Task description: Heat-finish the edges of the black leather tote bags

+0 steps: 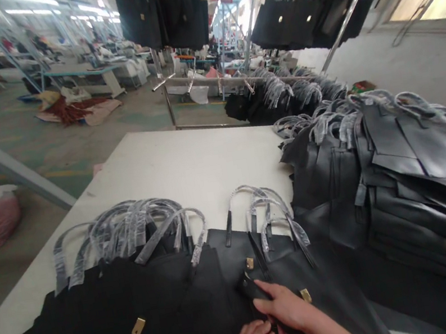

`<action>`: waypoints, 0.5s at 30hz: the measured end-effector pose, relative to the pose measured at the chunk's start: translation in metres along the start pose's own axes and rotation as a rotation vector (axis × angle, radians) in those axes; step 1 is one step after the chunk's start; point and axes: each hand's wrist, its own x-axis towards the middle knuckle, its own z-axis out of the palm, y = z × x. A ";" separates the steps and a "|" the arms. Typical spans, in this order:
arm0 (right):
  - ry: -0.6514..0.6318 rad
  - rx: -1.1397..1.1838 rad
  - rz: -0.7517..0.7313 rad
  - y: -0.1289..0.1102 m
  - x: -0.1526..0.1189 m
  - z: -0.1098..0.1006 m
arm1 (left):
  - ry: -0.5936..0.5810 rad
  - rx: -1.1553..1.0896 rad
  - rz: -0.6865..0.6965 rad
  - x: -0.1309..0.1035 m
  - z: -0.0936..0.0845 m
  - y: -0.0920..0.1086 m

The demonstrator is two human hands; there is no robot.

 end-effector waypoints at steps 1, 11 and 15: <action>-0.015 0.000 0.015 0.004 -0.003 0.000 | 0.000 -0.010 -0.017 -0.001 0.001 0.001; -0.112 0.008 0.042 -0.008 0.009 0.003 | -0.110 0.013 -0.028 0.001 -0.005 0.003; -0.050 -0.034 0.041 -0.003 -0.005 -0.003 | -0.070 0.054 0.027 0.005 -0.012 0.001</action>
